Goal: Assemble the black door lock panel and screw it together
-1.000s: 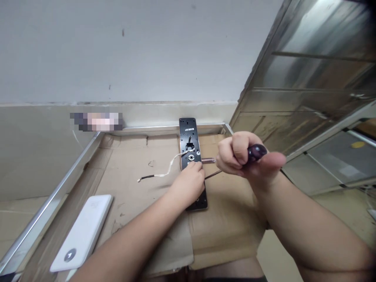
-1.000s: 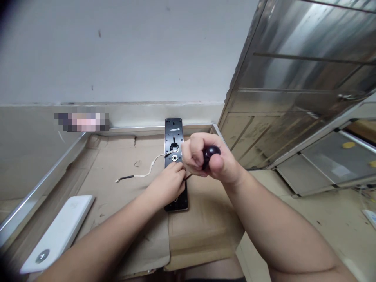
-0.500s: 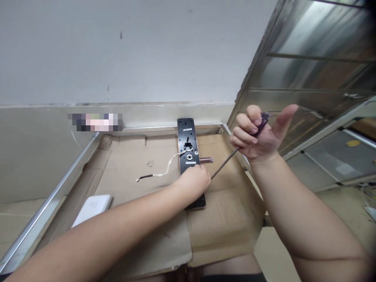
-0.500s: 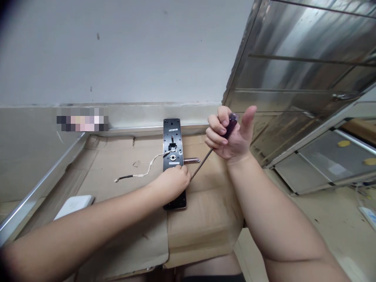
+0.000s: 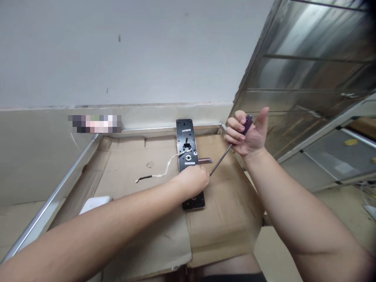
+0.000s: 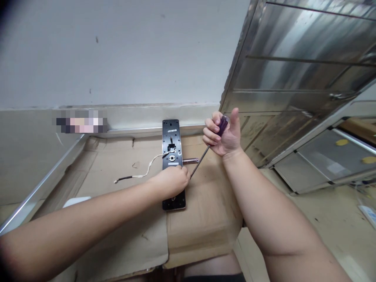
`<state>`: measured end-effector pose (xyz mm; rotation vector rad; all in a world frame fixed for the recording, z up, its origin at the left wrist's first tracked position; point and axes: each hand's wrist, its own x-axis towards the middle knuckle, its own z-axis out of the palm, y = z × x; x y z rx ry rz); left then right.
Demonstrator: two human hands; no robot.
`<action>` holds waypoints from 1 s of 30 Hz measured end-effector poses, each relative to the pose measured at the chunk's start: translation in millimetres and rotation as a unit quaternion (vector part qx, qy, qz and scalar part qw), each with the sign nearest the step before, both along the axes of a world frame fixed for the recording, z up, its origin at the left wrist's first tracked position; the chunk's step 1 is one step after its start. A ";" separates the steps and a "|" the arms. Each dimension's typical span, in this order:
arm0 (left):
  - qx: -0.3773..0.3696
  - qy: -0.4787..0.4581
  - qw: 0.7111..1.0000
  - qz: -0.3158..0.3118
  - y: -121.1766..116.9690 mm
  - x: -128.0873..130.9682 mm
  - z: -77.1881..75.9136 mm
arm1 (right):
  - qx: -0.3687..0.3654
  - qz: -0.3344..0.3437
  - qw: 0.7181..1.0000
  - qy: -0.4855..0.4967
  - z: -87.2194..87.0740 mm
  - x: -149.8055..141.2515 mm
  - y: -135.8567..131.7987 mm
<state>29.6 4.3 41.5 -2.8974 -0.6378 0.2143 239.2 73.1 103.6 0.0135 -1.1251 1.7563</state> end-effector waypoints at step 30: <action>-0.082 -0.089 0.883 0.453 92.7 -189.2 9.3 | -0.019 -0.043 0.999 -0.025 -7.6 2.2 5.4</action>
